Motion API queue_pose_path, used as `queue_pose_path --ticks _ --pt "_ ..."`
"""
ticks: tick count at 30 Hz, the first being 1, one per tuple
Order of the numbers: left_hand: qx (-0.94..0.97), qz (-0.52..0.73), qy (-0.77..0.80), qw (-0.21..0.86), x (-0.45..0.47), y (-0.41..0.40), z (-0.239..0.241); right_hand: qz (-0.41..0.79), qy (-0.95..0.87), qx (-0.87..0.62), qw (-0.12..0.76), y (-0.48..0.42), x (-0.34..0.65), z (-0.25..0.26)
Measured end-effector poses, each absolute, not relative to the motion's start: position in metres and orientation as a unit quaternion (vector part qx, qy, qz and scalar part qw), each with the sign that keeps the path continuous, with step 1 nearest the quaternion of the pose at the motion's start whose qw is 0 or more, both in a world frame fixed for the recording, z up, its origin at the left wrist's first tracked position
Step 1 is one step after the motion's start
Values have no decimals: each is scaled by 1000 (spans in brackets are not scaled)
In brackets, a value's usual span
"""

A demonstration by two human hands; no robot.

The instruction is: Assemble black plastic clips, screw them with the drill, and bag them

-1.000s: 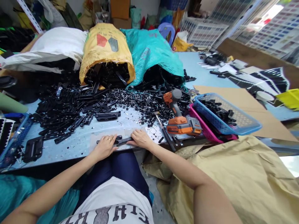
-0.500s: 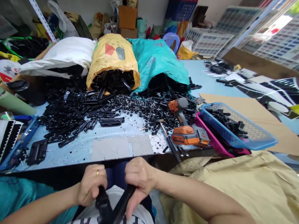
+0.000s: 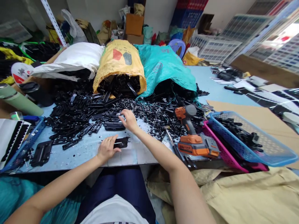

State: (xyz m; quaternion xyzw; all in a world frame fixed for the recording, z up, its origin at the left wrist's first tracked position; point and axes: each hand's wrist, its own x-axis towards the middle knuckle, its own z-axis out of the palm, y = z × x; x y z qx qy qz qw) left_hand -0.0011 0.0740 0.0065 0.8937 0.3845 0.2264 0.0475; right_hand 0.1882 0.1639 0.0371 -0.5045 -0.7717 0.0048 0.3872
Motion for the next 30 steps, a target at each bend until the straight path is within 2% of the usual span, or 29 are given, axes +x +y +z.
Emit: queue_pose_path --ticks 3,6,11,14,17,20,22,24,26,30 --pt "897 133 420 24 9 102 -2 -32 -815 -515 263 234 190 52" --pt "892 114 438 -13 24 121 -5 -53 -855 -495 149 286 165 57" --pt "887 74 454 -17 37 151 -12 -27 -875 -482 38 332 130 58" --pt "889 62 453 -10 38 163 -15 -19 -885 -458 82 331 132 67" --pt "890 71 450 1 38 161 -12 43 -871 -439 215 305 143 82" --pt "894 121 432 8 28 160 1 206 -795 -432 373 253 159 90" --pt "875 165 455 8 10 170 11 354 -708 -428 437 209 173 86" --pt "825 192 531 15 -14 190 21 486 -607 -436 453 166 190 74" --pt "765 186 616 32 -40 216 28 555 -524 -463 451 129 204 58" --pt "723 116 679 52 -66 256 35 534 -518 -557 369 85 215 24"
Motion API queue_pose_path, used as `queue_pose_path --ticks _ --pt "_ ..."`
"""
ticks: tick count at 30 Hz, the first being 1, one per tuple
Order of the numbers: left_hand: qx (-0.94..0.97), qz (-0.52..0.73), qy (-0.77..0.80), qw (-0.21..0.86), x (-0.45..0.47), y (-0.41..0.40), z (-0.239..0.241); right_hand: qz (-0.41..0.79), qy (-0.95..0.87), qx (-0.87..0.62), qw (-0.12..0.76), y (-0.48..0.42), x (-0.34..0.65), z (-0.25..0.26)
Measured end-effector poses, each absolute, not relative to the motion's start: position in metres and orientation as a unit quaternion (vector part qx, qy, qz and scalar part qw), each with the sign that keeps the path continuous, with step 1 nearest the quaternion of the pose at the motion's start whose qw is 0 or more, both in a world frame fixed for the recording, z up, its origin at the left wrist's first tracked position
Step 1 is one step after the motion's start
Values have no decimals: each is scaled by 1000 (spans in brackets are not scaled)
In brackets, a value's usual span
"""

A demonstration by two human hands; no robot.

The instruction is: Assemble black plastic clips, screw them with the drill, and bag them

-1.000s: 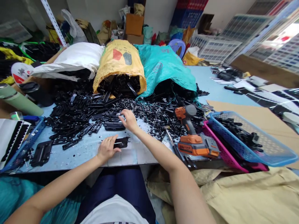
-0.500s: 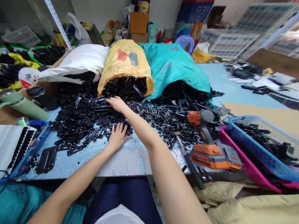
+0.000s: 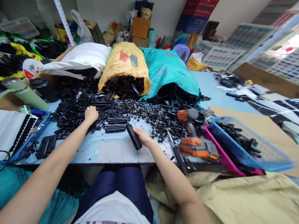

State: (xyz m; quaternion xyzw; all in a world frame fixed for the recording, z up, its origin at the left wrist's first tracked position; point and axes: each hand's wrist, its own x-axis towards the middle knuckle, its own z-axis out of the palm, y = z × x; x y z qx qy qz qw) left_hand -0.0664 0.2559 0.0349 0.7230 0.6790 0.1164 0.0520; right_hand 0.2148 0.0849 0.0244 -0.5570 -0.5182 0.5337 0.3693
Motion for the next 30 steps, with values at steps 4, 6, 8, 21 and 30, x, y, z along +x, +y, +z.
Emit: queue_pose_path --ticks 4,6,8,21,30 --pt "726 83 679 74 -62 264 43 342 -671 -607 255 62 204 7" --pt "727 85 678 70 -58 255 49 217 -716 -629 211 52 198 4" --pt "748 124 651 40 -54 234 54 122 -743 -635 172 43 194 3" --pt "758 390 431 295 4 35 25 538 -470 -504 485 26 150 16" --pt "771 418 395 275 9 30 38 270 -706 -483 443 8 178 41"
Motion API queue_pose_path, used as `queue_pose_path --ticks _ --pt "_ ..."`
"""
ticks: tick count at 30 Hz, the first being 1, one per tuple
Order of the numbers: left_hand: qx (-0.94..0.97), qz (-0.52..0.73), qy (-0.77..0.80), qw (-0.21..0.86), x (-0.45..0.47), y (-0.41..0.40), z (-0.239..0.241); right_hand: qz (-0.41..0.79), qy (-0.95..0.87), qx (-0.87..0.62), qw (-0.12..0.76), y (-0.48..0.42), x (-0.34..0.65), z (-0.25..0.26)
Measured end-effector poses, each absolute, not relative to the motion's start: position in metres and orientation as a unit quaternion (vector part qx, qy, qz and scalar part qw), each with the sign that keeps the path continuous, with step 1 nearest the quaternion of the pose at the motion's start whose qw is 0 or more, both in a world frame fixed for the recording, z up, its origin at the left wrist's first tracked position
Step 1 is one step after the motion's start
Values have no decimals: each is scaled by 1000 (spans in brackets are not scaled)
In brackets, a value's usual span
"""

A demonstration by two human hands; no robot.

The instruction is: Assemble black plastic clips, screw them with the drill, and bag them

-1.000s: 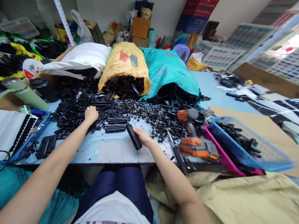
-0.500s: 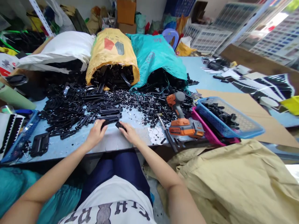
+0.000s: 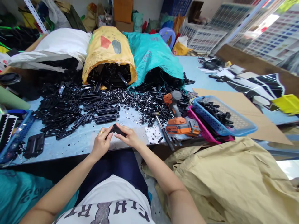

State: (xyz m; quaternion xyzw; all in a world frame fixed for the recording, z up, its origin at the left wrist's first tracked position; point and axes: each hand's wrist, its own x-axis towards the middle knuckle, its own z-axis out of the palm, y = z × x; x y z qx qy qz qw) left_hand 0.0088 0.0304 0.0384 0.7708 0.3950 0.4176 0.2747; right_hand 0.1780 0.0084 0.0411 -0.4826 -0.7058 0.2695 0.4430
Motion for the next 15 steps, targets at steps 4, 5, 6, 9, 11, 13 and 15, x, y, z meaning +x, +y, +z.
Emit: queue_pose_path --ticks 4,5,6,9,11,13,15 --pt "692 533 408 265 24 24 41 247 -667 -492 502 0 155 38" --pt "678 550 405 270 26 23 43 237 -655 -497 518 -2 147 37" --pt "670 559 402 276 27 23 44 224 -645 -500 533 -3 141 37" --pt "668 551 406 292 22 27 50 191 -623 -501 569 -3 125 35" --pt "672 537 415 295 17 32 51 188 -611 -502 583 -1 118 33" --pt "677 524 422 299 13 37 49 202 -602 -508 582 3 116 30" --pt "671 515 434 310 12 41 41 229 -613 -515 554 9 118 25"
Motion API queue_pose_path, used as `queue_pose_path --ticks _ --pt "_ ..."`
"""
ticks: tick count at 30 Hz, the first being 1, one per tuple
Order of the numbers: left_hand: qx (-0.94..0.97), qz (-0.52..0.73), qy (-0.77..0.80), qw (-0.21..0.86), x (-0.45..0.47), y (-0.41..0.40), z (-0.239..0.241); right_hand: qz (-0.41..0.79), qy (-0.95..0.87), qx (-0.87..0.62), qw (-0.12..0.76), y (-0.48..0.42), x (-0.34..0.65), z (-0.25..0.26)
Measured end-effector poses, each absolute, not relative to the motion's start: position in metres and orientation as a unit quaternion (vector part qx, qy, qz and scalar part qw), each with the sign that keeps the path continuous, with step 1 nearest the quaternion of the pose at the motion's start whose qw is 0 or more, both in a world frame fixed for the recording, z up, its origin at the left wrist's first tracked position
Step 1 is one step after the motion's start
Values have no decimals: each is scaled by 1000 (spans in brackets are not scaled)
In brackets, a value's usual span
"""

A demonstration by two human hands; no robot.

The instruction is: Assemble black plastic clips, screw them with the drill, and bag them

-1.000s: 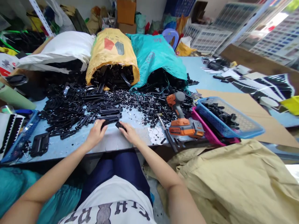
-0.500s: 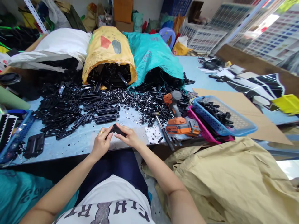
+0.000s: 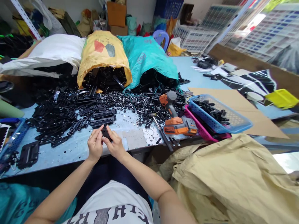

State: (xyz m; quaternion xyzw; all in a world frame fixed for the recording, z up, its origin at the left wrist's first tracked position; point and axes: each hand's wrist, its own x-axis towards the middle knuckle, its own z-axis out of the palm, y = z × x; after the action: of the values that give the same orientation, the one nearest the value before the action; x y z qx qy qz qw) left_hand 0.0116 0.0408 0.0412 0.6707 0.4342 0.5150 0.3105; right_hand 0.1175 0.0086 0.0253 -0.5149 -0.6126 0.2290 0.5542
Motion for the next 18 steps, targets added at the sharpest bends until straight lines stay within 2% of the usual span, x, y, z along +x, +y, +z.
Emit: queue_pose_path --ticks 2,5,10,14,18 --pt "648 504 460 337 11 42 28 259 -652 -521 487 15 126 19" --pt "598 483 505 393 7 40 2 247 -727 -544 338 32 155 11" --pt "531 437 568 452 -12 30 -33 62 -737 -654 159 86 239 29" --pt "543 390 551 500 -27 21 -35 -82 -649 -756 2 139 314 60" --pt "560 362 554 498 -34 13 -26 -95 -579 -809 -43 168 364 71"
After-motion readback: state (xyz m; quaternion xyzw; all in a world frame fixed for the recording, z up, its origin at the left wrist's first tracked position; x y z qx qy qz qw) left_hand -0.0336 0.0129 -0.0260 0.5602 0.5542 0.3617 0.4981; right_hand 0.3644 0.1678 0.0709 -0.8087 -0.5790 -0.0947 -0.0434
